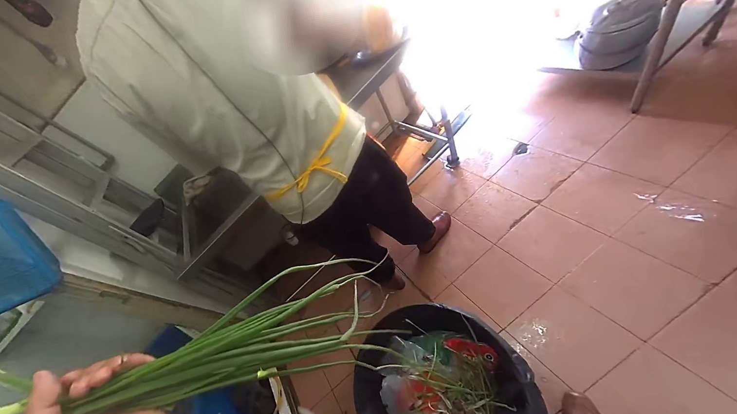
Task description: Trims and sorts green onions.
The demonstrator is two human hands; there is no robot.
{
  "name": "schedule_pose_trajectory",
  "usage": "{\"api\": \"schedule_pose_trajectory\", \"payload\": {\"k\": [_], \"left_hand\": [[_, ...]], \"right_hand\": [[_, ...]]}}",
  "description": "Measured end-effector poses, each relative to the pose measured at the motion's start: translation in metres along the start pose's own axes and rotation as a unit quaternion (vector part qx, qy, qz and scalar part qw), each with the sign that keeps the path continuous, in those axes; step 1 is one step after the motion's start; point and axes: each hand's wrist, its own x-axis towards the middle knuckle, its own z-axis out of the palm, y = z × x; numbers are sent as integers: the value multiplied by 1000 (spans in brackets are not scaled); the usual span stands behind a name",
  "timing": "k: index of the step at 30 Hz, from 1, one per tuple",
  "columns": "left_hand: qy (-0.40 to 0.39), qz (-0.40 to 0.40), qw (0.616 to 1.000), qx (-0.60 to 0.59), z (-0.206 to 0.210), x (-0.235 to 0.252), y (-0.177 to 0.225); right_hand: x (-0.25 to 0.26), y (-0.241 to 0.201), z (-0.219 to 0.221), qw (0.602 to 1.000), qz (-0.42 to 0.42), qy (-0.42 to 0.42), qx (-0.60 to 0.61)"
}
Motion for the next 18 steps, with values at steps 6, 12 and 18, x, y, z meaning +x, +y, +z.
{"api": "schedule_pose_trajectory", "payload": {"k": [6, 12, 18], "left_hand": [[3, -33, 998, -54, -65, -26, 31], [69, -66, 992, -89, -120, -40, 40], [77, -83, 983, -144, -160, -46, 43]], "right_hand": [[-7, -36, -28, 970, -153, -14, 187], [-8, -59, -27, 970, -66, 230, 29], [-4, -43, -24, 926, -27, 376, -21]]}}
